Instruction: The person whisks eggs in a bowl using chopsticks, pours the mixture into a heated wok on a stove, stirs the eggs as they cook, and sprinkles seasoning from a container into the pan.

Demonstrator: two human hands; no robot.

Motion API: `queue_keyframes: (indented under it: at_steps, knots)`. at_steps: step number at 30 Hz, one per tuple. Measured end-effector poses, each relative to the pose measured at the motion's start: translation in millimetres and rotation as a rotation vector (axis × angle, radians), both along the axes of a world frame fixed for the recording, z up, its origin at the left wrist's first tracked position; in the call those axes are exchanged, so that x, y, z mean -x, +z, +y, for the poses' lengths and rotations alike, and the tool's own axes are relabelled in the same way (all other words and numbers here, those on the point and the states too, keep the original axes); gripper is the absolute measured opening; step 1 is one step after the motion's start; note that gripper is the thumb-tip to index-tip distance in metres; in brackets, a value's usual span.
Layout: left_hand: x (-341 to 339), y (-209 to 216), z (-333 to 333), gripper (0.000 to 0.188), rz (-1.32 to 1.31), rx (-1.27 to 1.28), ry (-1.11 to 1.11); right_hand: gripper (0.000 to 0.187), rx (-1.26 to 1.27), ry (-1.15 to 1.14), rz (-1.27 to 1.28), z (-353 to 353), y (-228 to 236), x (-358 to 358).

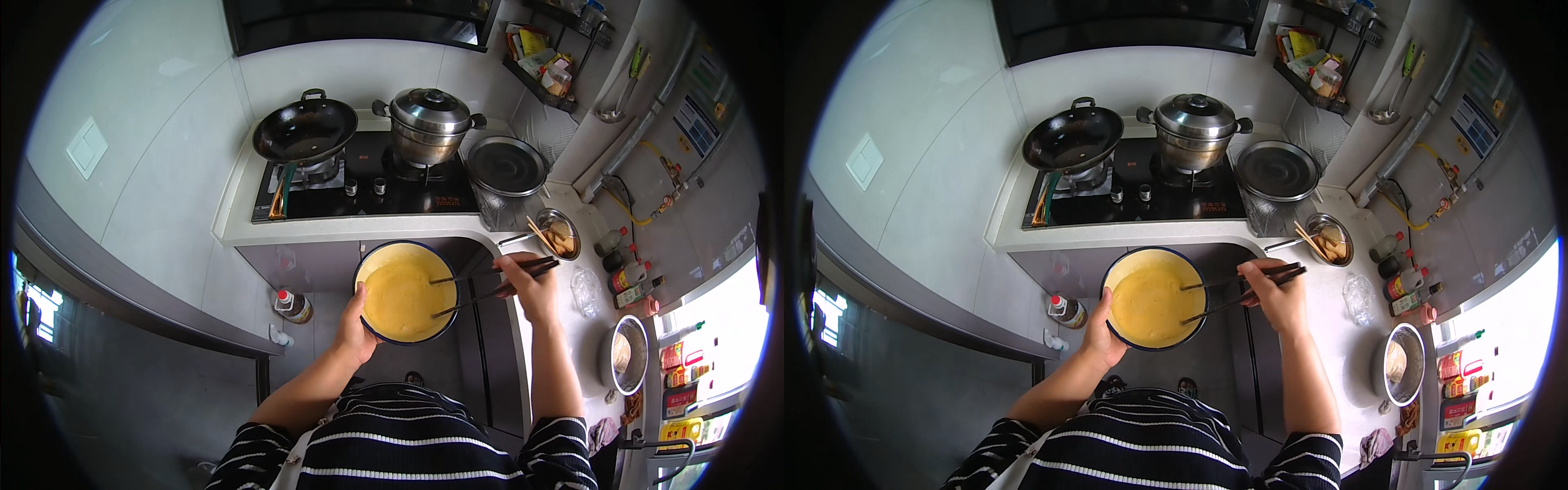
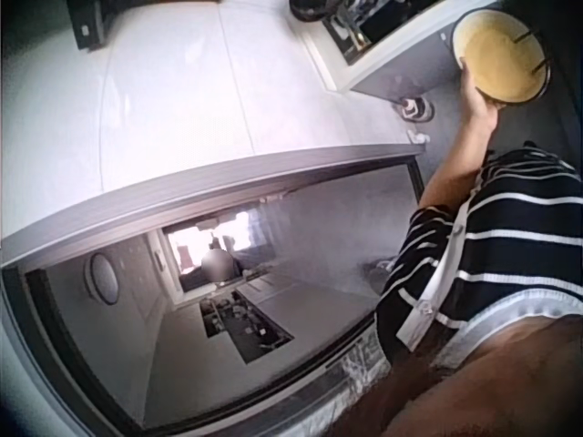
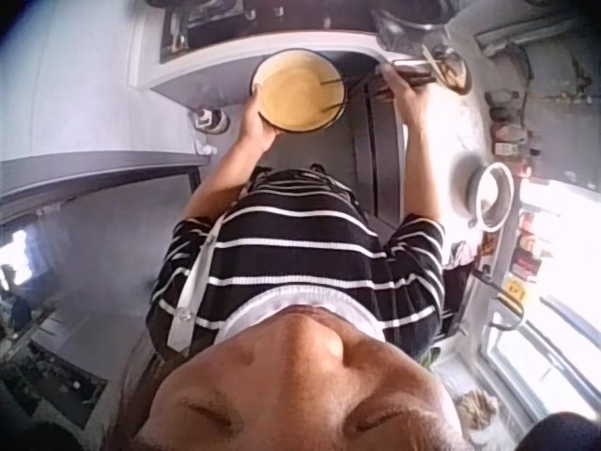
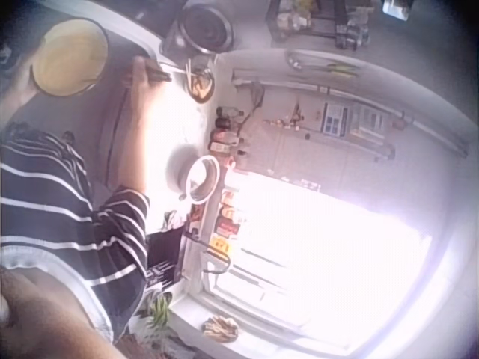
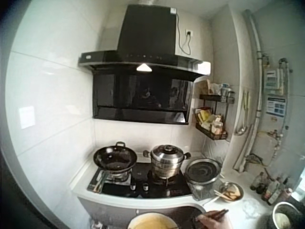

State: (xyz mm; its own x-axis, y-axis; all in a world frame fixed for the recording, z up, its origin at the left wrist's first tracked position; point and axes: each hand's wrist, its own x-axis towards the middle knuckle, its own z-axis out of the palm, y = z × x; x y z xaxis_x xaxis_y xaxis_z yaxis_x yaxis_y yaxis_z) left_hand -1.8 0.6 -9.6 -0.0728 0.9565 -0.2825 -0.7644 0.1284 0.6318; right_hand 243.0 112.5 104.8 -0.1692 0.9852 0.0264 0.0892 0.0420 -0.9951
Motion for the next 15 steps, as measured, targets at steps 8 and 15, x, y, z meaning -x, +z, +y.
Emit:
queue_keyframes:
  at_steps: [8,15]
  knots:
    - [-1.0,4.5,-3.8,0.074,-0.011,0.011,-0.014,0.031,0.325,-0.099,0.325,-0.8,-66.9,32.7]
    - [2.0,3.7,-8.7,0.076,0.014,-0.002,0.031,0.031,0.028,-0.126,0.343,9.9,-22.4,31.0]
